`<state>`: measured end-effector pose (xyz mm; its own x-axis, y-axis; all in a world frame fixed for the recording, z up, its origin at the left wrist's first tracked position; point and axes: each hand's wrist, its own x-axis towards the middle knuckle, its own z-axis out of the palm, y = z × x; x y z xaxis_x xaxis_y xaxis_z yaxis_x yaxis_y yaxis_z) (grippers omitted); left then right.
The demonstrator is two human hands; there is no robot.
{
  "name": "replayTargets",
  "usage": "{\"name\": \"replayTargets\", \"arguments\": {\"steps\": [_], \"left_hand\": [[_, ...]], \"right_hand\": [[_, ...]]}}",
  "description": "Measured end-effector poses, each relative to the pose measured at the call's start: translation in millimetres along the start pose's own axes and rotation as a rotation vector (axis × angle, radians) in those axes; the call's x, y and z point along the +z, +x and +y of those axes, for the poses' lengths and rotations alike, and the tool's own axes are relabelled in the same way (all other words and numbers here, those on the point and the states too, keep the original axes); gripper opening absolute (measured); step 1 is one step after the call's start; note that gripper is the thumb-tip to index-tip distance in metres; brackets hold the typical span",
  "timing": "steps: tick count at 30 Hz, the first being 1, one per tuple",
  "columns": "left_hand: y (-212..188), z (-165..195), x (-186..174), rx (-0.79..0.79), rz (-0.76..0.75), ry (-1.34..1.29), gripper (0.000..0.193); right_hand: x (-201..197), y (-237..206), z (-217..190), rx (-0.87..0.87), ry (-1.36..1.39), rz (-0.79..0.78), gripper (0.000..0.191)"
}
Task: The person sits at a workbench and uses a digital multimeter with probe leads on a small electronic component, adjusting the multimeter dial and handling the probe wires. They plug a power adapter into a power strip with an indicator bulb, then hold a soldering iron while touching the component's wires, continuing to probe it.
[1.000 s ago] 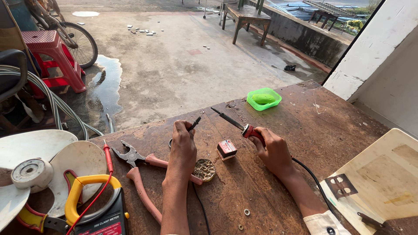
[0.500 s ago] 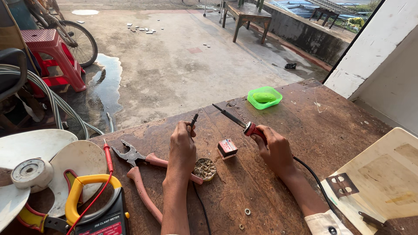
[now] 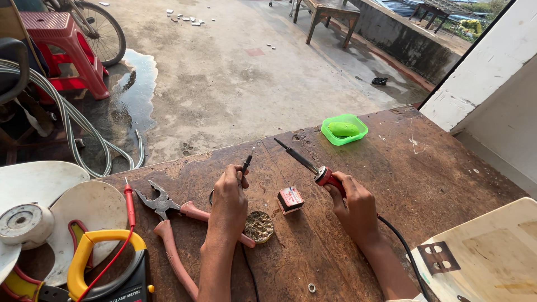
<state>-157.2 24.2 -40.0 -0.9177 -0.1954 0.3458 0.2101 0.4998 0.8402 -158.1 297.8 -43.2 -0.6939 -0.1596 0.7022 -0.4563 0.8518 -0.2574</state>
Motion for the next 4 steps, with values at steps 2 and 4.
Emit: {"name": "replayTargets", "arguments": {"steps": [2,4], "left_hand": [[0.5,0.2,0.4,-0.002,0.001,0.012,0.017],[-1.2,-1.5,0.9,0.034,0.008,0.025,0.017]], "right_hand": [[-0.6,0.4,-1.1,0.033,0.005,-0.02,0.028],[-2.1,-1.0,-1.5,0.084,0.004,-0.03,0.027]]}}
